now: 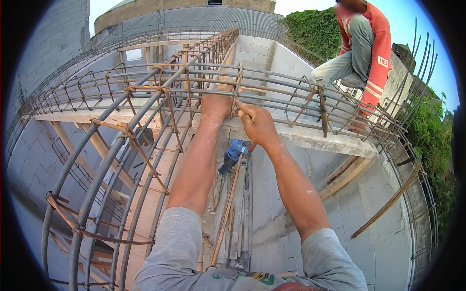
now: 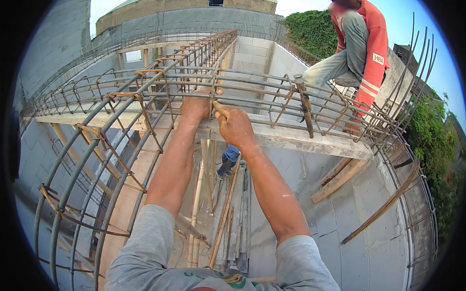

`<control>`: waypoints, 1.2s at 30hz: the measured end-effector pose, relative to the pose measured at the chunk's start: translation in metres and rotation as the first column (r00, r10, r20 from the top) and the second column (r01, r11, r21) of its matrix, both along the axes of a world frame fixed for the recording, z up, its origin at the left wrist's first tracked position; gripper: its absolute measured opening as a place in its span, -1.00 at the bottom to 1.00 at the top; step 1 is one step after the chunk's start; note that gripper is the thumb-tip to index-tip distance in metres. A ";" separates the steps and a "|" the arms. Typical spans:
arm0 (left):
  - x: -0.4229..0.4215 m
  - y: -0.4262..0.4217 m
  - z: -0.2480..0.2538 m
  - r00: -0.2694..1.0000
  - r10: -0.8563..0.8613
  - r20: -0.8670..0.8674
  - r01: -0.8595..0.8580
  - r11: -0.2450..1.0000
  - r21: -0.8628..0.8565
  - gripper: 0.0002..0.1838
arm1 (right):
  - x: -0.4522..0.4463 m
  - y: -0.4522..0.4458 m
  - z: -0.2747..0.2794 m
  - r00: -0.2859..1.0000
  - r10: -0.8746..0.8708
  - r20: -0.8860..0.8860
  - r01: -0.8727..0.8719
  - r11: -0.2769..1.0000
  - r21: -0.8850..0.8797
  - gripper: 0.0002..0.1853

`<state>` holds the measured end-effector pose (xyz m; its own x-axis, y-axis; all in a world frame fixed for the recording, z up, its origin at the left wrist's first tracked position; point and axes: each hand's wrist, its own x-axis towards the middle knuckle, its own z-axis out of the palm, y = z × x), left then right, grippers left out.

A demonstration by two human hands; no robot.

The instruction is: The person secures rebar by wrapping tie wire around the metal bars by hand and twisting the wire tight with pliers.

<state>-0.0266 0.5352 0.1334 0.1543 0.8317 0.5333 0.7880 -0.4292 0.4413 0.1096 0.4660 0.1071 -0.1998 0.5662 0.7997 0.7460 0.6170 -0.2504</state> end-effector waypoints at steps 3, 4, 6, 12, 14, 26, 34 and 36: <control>0.001 -0.002 -0.001 1.000 0.029 0.007 -0.029 0.999 0.036 -0.54 | 0.005 -0.039 0.015 0.985 -0.169 -0.041 0.173 0.969 0.177 -0.74; 0.002 -0.003 -0.002 0.999 0.037 0.006 -0.038 0.998 0.058 -0.54 | 0.009 -0.041 0.022 0.977 -0.211 -0.012 0.208 0.951 0.228 -0.75; 0.003 -0.008 0.000 0.999 0.036 0.024 -0.037 0.998 0.041 -0.55 | 0.014 -0.037 0.038 0.954 -0.299 0.029 0.273 0.904 0.329 -0.77; 0.002 -0.013 0.005 0.997 0.076 0.011 -0.076 0.997 0.012 -0.59 | -0.005 -0.026 0.063 0.764 -0.613 0.201 0.579 0.789 0.208 -0.59; 0.000 -0.005 -0.002 0.995 0.098 -0.012 -0.097 0.992 0.077 -0.63 | -0.007 -0.021 0.066 0.768 -0.591 0.245 0.607 0.794 0.011 -0.52; -0.002 0.020 -0.015 0.997 0.014 -0.077 -0.002 0.989 0.147 -0.66 | -0.005 -0.004 0.039 0.911 -0.408 0.062 0.399 0.909 0.118 -0.54; 0.001 0.016 -0.012 0.999 0.023 -0.028 -0.020 0.993 0.120 -0.65 | -0.009 -0.011 0.079 0.853 -0.336 0.398 0.490 0.777 -0.395 -0.42; -0.002 0.005 -0.002 1.000 -0.020 0.016 0.020 1.000 0.014 -0.64 | 0.001 -0.006 0.077 0.911 -0.221 0.350 0.345 0.872 -0.348 -0.40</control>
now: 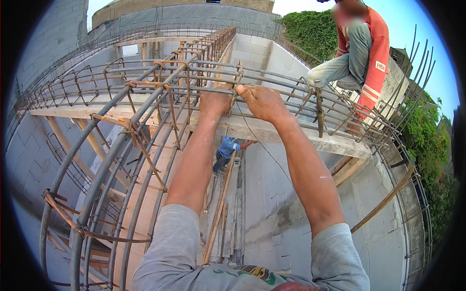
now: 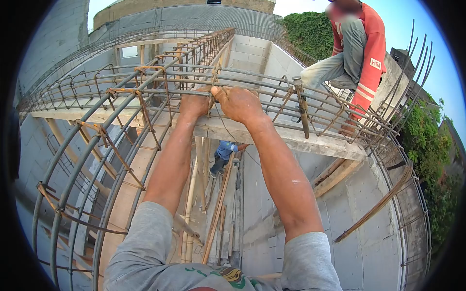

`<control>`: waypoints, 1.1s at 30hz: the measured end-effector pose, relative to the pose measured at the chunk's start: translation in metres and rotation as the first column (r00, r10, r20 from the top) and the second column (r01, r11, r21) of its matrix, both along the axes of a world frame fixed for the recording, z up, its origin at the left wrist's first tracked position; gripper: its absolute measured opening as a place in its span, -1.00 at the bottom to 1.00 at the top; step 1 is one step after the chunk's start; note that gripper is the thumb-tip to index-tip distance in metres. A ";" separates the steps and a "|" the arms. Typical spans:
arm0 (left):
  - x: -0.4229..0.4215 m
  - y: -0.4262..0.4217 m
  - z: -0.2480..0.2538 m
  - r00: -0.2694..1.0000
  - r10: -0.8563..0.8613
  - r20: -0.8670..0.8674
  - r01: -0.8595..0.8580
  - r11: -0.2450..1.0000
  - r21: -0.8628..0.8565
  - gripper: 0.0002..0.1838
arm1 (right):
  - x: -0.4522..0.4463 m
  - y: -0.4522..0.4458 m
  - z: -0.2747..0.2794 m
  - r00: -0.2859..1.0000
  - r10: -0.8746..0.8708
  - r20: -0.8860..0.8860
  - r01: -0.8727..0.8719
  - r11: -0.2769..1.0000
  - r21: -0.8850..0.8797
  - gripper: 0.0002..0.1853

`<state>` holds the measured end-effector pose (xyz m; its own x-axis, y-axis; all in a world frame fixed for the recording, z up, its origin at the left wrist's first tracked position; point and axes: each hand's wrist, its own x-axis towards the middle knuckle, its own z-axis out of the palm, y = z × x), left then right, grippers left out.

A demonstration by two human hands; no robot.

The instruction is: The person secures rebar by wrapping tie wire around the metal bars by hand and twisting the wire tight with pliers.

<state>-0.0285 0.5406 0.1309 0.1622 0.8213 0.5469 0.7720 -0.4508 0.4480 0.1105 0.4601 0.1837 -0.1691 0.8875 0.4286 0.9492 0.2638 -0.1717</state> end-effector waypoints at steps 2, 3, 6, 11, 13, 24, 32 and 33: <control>0.000 -0.007 0.003 0.999 -0.010 0.047 0.013 0.999 -0.052 -0.62 | 0.007 0.003 -0.006 0.996 0.080 0.032 -0.082 0.994 0.078 -0.37; 0.000 -0.009 0.004 0.998 -0.003 0.064 0.006 0.999 -0.050 -0.61 | 0.009 0.001 -0.010 0.995 0.073 0.070 -0.081 0.989 0.121 -0.35; 0.000 -0.002 -0.001 0.998 0.008 0.065 -0.012 0.999 0.051 -0.57 | 0.013 0.002 -0.011 0.986 0.109 0.124 -0.130 0.975 0.179 -0.29; 0.000 -0.009 0.000 0.999 0.024 0.049 -0.025 0.999 0.032 -0.61 | 0.008 0.002 -0.005 0.987 0.052 0.153 -0.061 0.997 0.057 -0.22; 0.001 -0.006 0.000 0.998 0.039 0.051 -0.039 0.999 -0.005 -0.60 | 0.006 0.000 -0.007 0.973 0.015 0.229 -0.040 0.994 0.104 -0.21; 0.002 -0.007 -0.003 0.993 0.040 0.108 -0.042 0.999 0.024 -0.58 | 0.013 0.029 0.010 0.988 0.024 0.155 -0.001 0.989 -0.146 0.16; 0.003 -0.007 -0.001 0.979 0.058 0.195 -0.059 0.998 -0.001 -0.45 | 0.014 0.050 0.017 0.989 0.147 -0.022 -0.146 0.940 -0.307 0.29; 0.003 -0.008 -0.001 0.979 0.053 0.196 -0.057 0.998 0.017 -0.46 | 0.013 0.056 0.015 0.989 0.148 -0.003 -0.141 0.935 -0.327 0.26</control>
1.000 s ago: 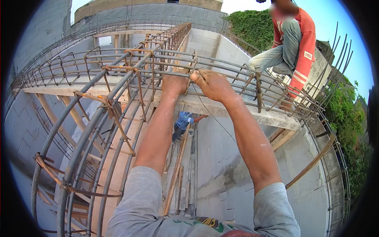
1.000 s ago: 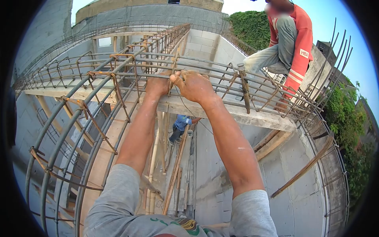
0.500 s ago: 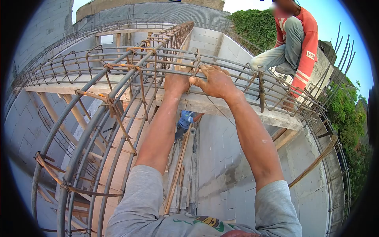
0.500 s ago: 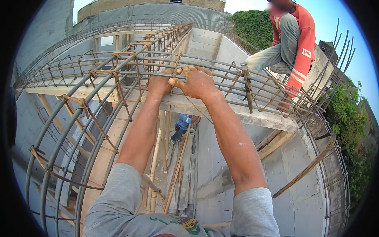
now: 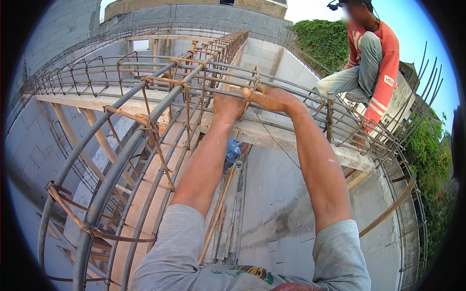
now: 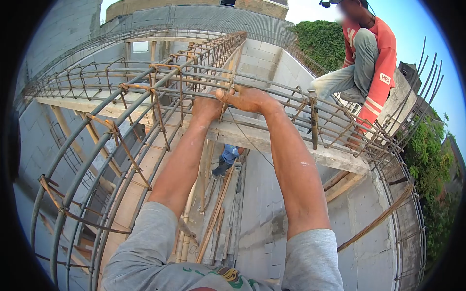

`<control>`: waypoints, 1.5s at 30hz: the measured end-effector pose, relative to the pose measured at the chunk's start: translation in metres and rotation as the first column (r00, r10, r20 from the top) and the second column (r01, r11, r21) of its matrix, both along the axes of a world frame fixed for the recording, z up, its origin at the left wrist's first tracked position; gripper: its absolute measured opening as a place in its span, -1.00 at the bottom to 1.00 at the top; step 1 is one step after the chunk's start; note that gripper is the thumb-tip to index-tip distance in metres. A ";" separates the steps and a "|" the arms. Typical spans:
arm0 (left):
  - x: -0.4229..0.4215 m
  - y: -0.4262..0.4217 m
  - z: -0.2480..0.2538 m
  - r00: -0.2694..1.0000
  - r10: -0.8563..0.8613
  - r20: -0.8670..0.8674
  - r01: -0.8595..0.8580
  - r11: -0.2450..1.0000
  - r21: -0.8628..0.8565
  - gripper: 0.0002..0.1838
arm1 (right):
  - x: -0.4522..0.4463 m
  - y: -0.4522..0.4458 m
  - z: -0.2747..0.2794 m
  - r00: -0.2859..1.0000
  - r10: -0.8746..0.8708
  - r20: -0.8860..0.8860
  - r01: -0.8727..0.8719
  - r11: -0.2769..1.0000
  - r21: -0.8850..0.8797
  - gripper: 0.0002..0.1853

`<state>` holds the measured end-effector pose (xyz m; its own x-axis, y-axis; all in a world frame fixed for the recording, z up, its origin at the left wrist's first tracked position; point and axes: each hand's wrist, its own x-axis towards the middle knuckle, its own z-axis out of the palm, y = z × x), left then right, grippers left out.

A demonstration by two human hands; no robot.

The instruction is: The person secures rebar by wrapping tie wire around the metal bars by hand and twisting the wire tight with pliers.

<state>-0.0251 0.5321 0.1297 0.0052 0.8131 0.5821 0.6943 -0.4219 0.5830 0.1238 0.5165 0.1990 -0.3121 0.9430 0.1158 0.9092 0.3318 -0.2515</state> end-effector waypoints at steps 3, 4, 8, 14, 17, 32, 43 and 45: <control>0.003 0.021 -0.015 0.996 0.024 -0.088 -0.005 0.978 0.208 -0.55 | -0.010 0.010 0.003 0.996 0.086 -0.038 -0.087 0.996 -0.013 0.17; 0.003 0.026 -0.019 0.993 0.042 -0.109 -0.007 0.953 0.302 -0.57 | -0.014 0.003 0.005 0.980 0.165 -0.113 -0.166 0.986 0.004 0.14; -0.002 -0.007 0.005 0.997 0.014 -0.073 -0.020 0.996 -0.081 -0.60 | -0.013 -0.004 0.004 0.982 0.102 -0.160 -0.103 0.995 0.001 0.05; 0.001 0.013 -0.009 0.995 0.038 -0.092 -0.021 0.983 0.180 -0.57 | -0.017 -0.008 0.000 0.999 -0.009 -0.033 0.015 0.987 0.160 0.15; 0.003 0.007 -0.005 0.997 0.020 -0.076 -0.012 0.994 0.109 -0.57 | -0.014 -0.006 0.002 0.997 -0.019 -0.077 0.019 1.000 0.002 0.18; -0.004 0.000 -0.001 0.987 0.050 -0.153 -0.010 0.967 0.253 -0.54 | -0.031 -0.042 0.010 0.975 -0.109 0.192 0.086 0.988 0.127 0.07; -0.005 -0.020 0.018 0.999 -0.028 0.025 0.031 0.993 -0.112 -0.43 | 0.008 0.035 0.102 0.987 -0.136 -0.082 0.134 0.991 -0.029 -0.75; -0.007 -0.023 0.019 0.999 -0.038 0.032 0.040 0.997 -0.069 -0.44 | 0.003 0.052 0.098 0.993 -0.115 0.005 0.114 0.968 -0.223 -0.76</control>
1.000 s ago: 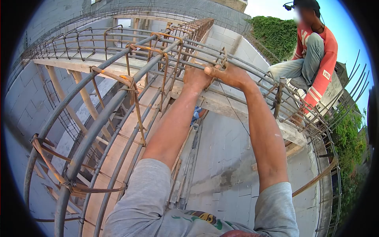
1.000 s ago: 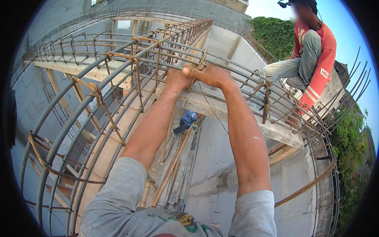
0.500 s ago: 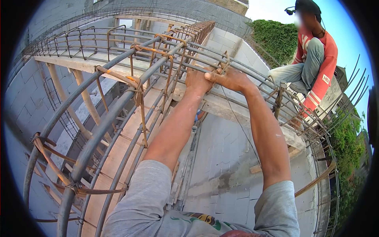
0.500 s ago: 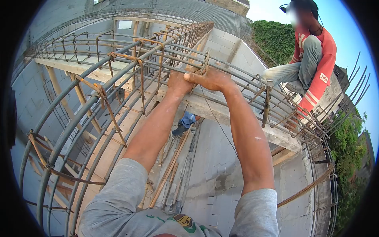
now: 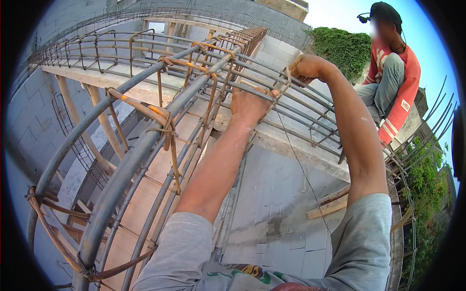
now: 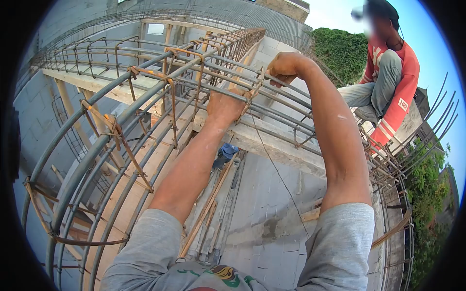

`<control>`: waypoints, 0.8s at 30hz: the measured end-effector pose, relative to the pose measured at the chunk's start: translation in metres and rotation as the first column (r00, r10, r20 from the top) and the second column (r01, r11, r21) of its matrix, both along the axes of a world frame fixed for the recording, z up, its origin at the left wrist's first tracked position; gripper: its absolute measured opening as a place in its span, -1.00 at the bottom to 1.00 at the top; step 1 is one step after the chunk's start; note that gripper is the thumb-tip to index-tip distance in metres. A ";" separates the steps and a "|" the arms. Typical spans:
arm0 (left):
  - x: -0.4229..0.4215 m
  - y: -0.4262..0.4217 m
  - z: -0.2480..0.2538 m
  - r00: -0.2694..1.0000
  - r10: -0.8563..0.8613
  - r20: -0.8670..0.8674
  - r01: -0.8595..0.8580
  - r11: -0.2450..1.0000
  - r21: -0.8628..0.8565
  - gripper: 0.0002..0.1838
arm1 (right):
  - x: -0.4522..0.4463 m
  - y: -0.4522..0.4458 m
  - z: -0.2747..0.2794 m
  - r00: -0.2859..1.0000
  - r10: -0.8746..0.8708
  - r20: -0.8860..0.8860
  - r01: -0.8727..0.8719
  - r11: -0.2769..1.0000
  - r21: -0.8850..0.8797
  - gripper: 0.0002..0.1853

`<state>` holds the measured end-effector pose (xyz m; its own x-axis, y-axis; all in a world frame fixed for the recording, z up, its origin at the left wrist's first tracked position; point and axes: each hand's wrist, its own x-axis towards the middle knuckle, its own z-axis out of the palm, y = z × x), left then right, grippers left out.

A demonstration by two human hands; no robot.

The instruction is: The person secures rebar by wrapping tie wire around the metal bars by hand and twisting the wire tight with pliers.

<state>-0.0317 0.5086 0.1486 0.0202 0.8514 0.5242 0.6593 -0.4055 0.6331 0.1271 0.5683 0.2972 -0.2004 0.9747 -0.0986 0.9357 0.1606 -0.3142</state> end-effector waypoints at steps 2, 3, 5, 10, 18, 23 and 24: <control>0.005 0.009 -0.010 0.998 0.057 0.016 -0.059 0.981 0.186 -0.44 | -0.005 0.024 -0.005 0.995 -0.019 0.094 0.028 0.995 -0.091 -0.75; 0.007 0.013 -0.011 0.998 0.051 0.025 -0.054 0.989 0.140 -0.45 | -0.006 0.034 -0.006 0.990 -0.027 0.137 0.046 0.990 -0.137 -0.74; 0.007 0.018 -0.012 0.998 0.042 0.036 -0.043 0.998 0.045 -0.48 | -0.011 0.034 -0.007 0.996 0.032 0.085 -0.010 0.968 -0.253 -0.74; 0.006 0.033 -0.023 0.997 0.027 -0.076 -0.012 0.981 0.195 -0.54 | 0.010 0.065 -0.029 0.977 0.143 -0.160 -0.190 0.920 -0.341 -0.78; 0.005 0.023 -0.021 0.997 0.025 -0.069 -0.010 0.978 0.209 -0.65 | 0.009 0.057 -0.038 0.928 0.260 -0.267 -0.304 0.942 -0.140 -0.82; 0.007 0.034 -0.029 0.995 0.076 -0.068 -0.036 0.886 0.461 -0.62 | 0.004 0.058 -0.033 0.919 0.390 -0.053 -0.389 0.921 0.036 -0.78; 0.007 0.035 -0.029 0.990 0.078 -0.117 -0.028 0.926 0.378 -0.64 | 0.003 0.057 -0.032 0.923 0.383 -0.042 -0.382 0.924 0.017 -0.73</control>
<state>-0.0246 0.5439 0.1195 0.0679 0.5953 0.8006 0.7512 -0.5586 0.3517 0.1306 0.6255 0.2649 -0.5621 0.8238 -0.0736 0.7880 0.5064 -0.3501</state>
